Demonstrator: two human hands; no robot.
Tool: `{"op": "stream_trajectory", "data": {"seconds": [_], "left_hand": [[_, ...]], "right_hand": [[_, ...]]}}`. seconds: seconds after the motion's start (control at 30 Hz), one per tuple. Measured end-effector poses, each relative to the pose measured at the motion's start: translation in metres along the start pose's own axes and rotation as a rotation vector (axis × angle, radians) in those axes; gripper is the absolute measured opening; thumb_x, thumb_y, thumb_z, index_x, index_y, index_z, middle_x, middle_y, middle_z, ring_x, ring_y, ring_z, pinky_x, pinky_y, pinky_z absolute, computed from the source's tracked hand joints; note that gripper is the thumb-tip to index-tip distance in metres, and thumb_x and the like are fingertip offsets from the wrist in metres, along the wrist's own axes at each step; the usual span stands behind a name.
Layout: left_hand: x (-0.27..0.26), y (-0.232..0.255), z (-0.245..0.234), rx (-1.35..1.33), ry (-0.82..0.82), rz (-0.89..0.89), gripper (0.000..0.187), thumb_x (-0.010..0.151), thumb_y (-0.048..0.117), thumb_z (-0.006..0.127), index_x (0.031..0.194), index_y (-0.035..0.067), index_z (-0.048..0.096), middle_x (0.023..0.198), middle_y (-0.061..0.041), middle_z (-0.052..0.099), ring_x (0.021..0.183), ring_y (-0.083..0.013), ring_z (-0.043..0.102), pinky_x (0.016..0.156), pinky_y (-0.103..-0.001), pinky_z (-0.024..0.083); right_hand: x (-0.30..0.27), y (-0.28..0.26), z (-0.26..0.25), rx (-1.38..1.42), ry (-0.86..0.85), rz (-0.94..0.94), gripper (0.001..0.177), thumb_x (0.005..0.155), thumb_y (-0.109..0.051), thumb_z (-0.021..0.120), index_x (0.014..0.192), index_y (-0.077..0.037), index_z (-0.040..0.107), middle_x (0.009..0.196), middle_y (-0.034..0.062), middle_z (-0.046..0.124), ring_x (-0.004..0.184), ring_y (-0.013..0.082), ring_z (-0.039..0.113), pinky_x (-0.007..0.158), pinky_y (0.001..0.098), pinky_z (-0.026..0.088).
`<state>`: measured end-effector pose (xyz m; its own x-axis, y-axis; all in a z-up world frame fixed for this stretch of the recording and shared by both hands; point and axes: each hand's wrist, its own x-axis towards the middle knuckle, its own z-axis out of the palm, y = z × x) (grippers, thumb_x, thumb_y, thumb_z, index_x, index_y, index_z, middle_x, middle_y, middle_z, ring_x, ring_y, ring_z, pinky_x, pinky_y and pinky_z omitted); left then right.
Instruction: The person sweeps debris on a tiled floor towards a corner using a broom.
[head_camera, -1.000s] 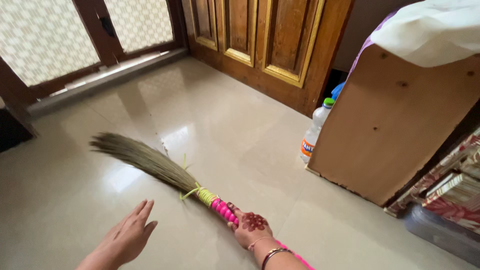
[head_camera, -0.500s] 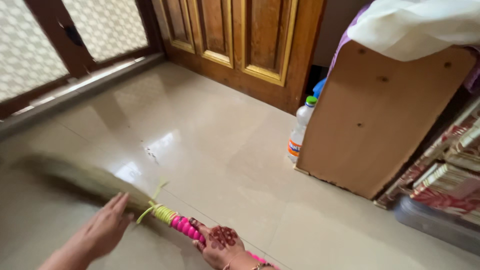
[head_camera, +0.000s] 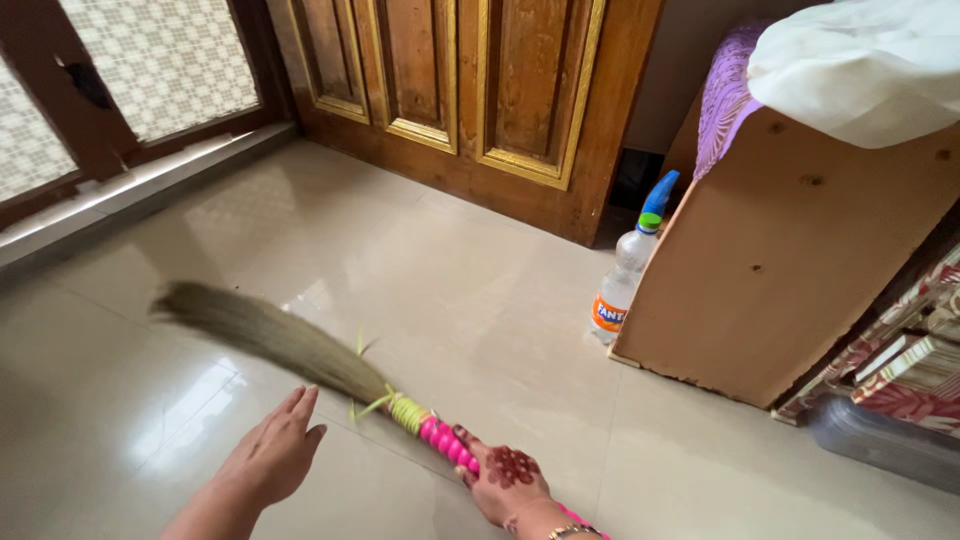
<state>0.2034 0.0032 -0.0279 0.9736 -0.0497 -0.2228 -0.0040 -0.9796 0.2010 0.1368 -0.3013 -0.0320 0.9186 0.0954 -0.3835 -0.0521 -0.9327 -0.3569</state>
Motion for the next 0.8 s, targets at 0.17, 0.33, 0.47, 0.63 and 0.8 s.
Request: {"op": "stream_trajectory", "data": {"seconds": [0.17, 0.33, 0.47, 0.63, 0.8], "left_hand": [[0.02, -0.022, 0.016, -0.03, 0.142, 0.01, 0.066, 0.101, 0.034, 0.049, 0.16, 0.015, 0.025, 0.167, -0.007, 0.027, 0.153, -0.0234, 0.029, 0.124, -0.039, 0.028], [0.047, -0.014, 0.028, -0.144, 0.436, 0.095, 0.066, 0.098, 0.027, 0.048, 0.158, 0.009, 0.026, 0.164, -0.012, 0.029, 0.151, -0.0264, 0.028, 0.121, -0.047, 0.025], [0.05, 0.006, 0.039, -0.198, 0.465, 0.103, 0.066, 0.097, 0.024, 0.047, 0.158, 0.008, 0.026, 0.164, -0.013, 0.028, 0.152, -0.0262, 0.027, 0.122, -0.048, 0.022], [0.049, 0.0, 0.053, -0.206, 0.352, 0.084, 0.062, 0.1, 0.025, 0.044, 0.158, 0.009, 0.025, 0.165, -0.011, 0.027, 0.153, -0.025, 0.025, 0.123, -0.047, 0.021], [0.052, -0.032, 0.066, -0.124, 0.321, 0.082, 0.062, 0.1, 0.024, 0.042, 0.158, 0.009, 0.024, 0.165, -0.011, 0.026, 0.152, -0.025, 0.024, 0.124, -0.048, 0.019]], "right_hand": [[0.017, -0.059, -0.007, 0.076, 0.113, -0.018, 0.057, 0.102, -0.043, 0.049, 0.157, -0.04, 0.034, 0.116, 0.0144, 0.071, 0.108, 0.0344, 0.068, 0.096, 0.0462, 0.053], [0.012, -0.089, 0.008, 0.3, 0.167, 0.052, 0.061, 0.098, -0.046, 0.054, 0.156, -0.045, 0.034, 0.116, 0.0134, 0.072, 0.107, 0.0341, 0.07, 0.096, 0.0462, 0.054], [0.027, -0.097, 0.039, 0.476, 0.303, 0.223, 0.063, 0.097, -0.047, 0.055, 0.156, -0.044, 0.034, 0.117, 0.0127, 0.072, 0.107, 0.0343, 0.07, 0.096, 0.0465, 0.054], [0.066, -0.109, 0.107, 0.741, 0.417, 0.588, 0.063, 0.097, -0.047, 0.056, 0.156, -0.044, 0.034, 0.117, 0.0116, 0.073, 0.107, 0.0336, 0.07, 0.096, 0.0462, 0.054], [0.095, -0.136, 0.149, 0.911, 0.429, 0.73, 0.064, 0.096, -0.048, 0.056, 0.156, -0.043, 0.034, 0.118, 0.0105, 0.073, 0.107, 0.0329, 0.071, 0.096, 0.0458, 0.055]]}}
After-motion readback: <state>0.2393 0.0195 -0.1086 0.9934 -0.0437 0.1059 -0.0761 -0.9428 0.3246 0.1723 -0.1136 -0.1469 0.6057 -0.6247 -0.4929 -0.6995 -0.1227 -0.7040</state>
